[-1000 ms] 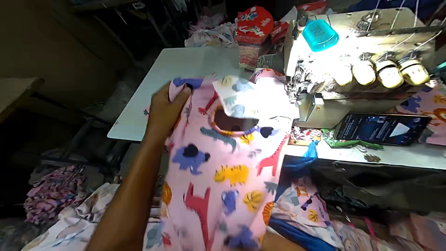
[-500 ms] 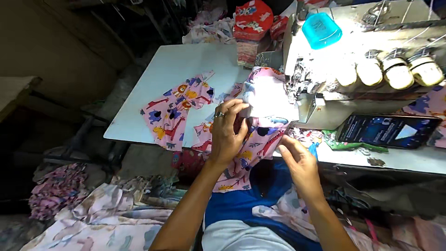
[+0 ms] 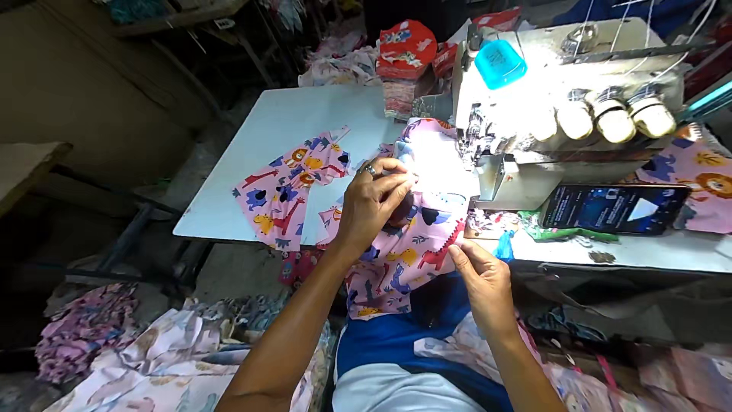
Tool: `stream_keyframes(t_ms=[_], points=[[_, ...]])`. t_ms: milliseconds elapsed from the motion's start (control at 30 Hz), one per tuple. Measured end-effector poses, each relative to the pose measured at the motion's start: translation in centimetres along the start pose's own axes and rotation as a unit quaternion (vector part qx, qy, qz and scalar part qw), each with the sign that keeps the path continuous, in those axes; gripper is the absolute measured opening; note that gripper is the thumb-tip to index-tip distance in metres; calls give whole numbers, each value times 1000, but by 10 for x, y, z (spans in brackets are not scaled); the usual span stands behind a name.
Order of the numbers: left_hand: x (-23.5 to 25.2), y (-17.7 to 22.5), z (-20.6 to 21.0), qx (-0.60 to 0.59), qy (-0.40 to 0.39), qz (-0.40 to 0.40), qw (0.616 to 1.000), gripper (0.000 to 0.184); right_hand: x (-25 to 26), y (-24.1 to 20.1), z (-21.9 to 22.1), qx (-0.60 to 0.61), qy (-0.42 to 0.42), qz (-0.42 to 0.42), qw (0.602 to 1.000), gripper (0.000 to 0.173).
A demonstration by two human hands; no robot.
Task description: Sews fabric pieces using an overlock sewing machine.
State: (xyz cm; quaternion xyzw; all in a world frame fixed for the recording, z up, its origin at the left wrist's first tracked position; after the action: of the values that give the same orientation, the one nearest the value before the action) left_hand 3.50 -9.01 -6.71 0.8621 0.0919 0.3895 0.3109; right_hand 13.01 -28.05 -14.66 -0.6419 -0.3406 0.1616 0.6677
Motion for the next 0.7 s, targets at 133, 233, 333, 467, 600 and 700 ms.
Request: stream_keyframes(t_ms=[133,233,333,467,600,700], points=[[33,0,-11,-117,-52,-139,982,21,1,1,-2,-6,40,-36,999,11],[42,8,-17,-86,-114,-128,981,22,-1,0,-3,5,26,-9,1000,25],[24,9,-10,5,-138,-50,989,36,-6,-2,-3,20,17,30,999,13],[-12,11,4,66,-57,8,996,29,-7,1,-2,-15,3,6,1000,10],[-4,6,4,20,-14,-11,1000,17,-7,-1,-1,-16,4,12,1000,10],[33,11,-12,-80,-78,-151,982,21,-8,-1,-1,-9,5,25,1000,12]])
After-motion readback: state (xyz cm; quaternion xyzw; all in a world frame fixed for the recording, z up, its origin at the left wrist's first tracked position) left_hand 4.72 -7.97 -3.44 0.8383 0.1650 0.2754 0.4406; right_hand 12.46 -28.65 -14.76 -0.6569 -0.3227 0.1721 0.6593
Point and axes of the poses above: each hand's wrist, its own x-axis towards the middle knuckle, its own z-axis out of the palm, y = z × x, the point moved 1 cm from there along x, towards the middle knuckle, and after that the axes turned 13 degrees about -x, right-handed, at the moved point
